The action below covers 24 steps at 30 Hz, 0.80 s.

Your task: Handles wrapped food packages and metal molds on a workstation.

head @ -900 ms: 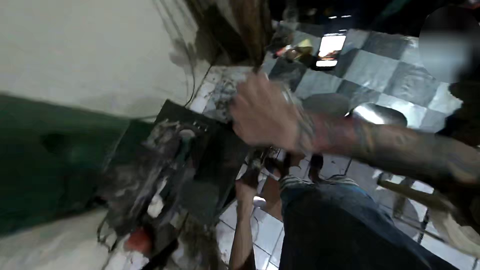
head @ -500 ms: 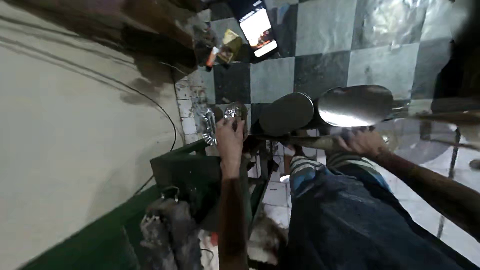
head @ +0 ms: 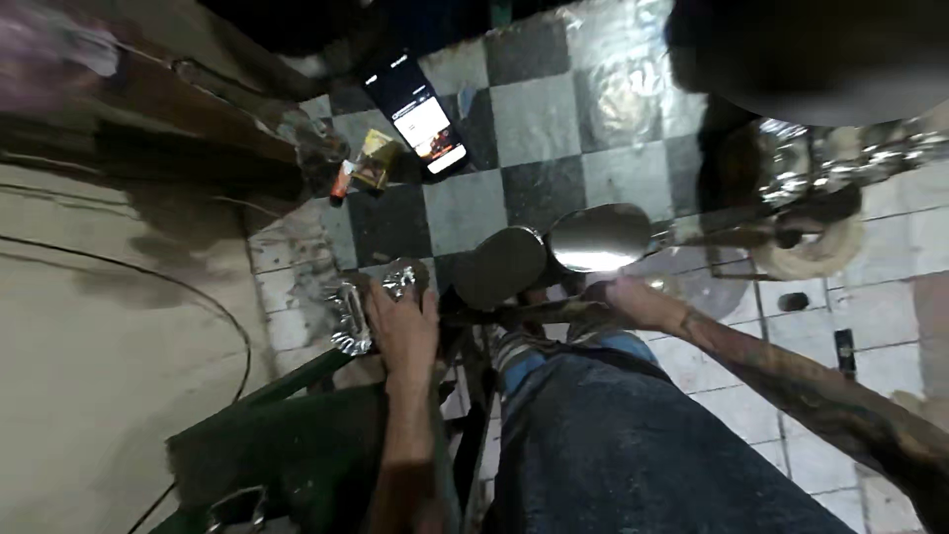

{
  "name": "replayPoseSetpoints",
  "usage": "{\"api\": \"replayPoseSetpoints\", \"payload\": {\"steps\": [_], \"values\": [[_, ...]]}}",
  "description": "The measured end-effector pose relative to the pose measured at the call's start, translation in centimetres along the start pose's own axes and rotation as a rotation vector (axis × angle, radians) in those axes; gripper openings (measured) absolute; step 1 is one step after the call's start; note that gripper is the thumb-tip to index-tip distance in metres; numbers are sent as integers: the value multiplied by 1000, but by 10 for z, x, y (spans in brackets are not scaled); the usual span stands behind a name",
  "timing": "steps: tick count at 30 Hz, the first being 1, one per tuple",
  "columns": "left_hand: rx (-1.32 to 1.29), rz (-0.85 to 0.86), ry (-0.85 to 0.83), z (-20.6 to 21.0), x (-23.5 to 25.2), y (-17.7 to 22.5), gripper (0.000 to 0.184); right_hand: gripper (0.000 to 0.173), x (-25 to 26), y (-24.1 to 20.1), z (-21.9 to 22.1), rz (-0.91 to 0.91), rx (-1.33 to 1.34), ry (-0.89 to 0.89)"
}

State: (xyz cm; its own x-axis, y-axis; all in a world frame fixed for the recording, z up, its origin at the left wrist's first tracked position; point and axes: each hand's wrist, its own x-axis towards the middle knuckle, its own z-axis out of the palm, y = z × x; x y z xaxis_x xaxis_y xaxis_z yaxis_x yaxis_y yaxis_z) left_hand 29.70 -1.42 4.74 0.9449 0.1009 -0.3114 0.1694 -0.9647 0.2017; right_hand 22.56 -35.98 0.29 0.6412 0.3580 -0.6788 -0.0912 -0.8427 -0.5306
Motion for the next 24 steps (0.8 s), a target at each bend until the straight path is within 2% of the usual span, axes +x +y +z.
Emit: {"api": "replayPoseSetpoints", "payload": {"steps": [2,4,6,8,11,13,15,17,19,21,22,24], "values": [[-69,217,96,-14,-9,27,45,25,-31,-46,-35,-239,58,319],[-152,529,109,-11,-11,57,38,29,-34,-55,-56,-322,-47,553],[-135,718,21,9,-3,77,38,48,-13,-36,-72,-329,-196,484],[-120,732,-115,17,1,82,37,46,10,-15,-86,-387,-247,309],[-237,764,-257,-6,17,74,21,36,24,-10,-128,-427,-146,50],[-209,769,-348,-20,27,70,16,35,29,-12,-143,-418,-99,-60],[-113,763,-416,-30,34,75,18,37,36,-11,-150,-429,-95,-91],[-55,792,-404,-29,36,79,19,33,37,-8,-145,-462,-105,-61],[-50,800,-312,-16,21,83,24,26,27,-7,-124,-512,-177,53],[-10,819,-115,15,9,82,47,32,11,-11,-93,-466,-269,258],[-20,829,-26,29,5,79,50,34,5,-12,-77,-438,-280,364],[-12,817,44,30,-5,78,41,33,0,-12,-55,-449,-325,555]]}}
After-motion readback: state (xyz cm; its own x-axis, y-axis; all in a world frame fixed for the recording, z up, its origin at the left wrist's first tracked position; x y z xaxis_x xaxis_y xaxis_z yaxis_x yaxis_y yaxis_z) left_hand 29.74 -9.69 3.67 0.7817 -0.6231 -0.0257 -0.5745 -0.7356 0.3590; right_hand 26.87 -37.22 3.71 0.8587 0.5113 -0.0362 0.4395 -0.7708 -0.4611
